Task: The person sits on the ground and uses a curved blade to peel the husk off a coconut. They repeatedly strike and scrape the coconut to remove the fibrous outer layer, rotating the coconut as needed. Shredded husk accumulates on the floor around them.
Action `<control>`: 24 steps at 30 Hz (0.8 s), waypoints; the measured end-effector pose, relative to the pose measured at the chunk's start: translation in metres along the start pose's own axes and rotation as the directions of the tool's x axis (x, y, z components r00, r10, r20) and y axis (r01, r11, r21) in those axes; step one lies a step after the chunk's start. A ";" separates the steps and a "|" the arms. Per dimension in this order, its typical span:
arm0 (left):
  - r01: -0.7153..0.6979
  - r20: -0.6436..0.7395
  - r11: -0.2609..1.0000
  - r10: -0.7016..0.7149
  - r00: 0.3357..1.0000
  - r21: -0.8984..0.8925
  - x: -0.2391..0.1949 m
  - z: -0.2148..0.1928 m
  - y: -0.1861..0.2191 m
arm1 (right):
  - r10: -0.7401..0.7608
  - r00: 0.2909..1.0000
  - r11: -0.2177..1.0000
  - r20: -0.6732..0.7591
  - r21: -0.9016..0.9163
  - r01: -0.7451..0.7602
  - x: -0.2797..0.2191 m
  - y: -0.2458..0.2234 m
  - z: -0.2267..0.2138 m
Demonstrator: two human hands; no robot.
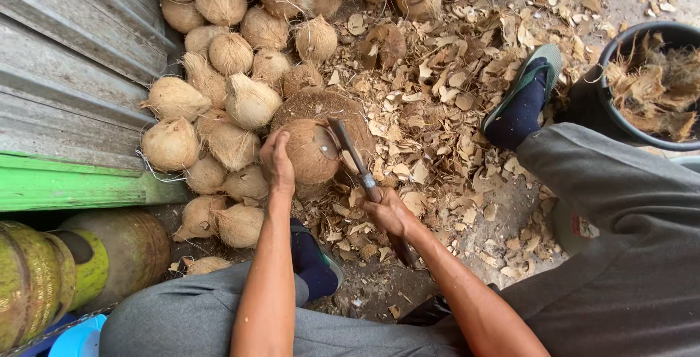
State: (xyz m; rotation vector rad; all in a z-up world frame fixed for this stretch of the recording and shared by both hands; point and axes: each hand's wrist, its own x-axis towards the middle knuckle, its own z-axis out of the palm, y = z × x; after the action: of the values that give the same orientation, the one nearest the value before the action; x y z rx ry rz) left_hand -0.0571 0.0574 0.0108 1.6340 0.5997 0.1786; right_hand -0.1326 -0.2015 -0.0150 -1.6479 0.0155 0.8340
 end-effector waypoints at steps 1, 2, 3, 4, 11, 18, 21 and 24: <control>0.065 -0.021 0.997 -0.064 0.998 0.030 0.001 0.004 0.005 | 0.061 0.998 0.998 -0.011 -0.029 -0.061 0.002 -0.001 0.002; 0.140 -0.048 0.988 -0.138 0.989 0.060 -0.006 0.006 0.007 | 0.046 0.999 0.999 -0.008 -0.016 -0.047 -0.001 0.000 0.005; 0.091 -0.079 0.991 -0.083 0.993 0.103 -0.015 0.008 0.009 | 0.032 0.999 0.999 -0.005 -0.003 -0.032 -0.006 -0.001 0.007; 0.028 -0.108 0.989 -0.012 0.994 0.143 -0.016 0.013 0.017 | 0.003 1.000 1.000 -0.006 0.007 -0.003 -0.004 -0.010 0.007; 0.272 -0.364 0.959 -0.283 0.888 -0.080 -0.040 0.036 0.059 | -0.170 0.965 0.986 -0.199 -0.029 0.167 -0.023 -0.058 0.014; 0.289 -0.460 0.956 -0.236 0.856 0.048 -0.047 0.045 0.053 | 0.151 0.971 0.987 -0.184 -0.017 -0.157 -0.004 -0.027 0.027; 0.178 -0.424 0.983 -0.147 0.894 0.034 -0.031 0.046 0.057 | 0.187 0.965 0.973 -0.185 -0.097 -0.208 0.018 -0.018 0.015; 0.227 -0.401 0.973 -0.190 0.896 0.047 -0.043 0.035 0.050 | 0.124 0.987 0.992 -0.099 -0.013 -0.126 0.008 -0.006 0.017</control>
State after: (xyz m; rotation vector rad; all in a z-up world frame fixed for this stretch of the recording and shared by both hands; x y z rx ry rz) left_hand -0.0645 0.0043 0.0625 1.6194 1.1030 0.3306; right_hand -0.1326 -0.1817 -0.0149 -1.7182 0.1817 0.8500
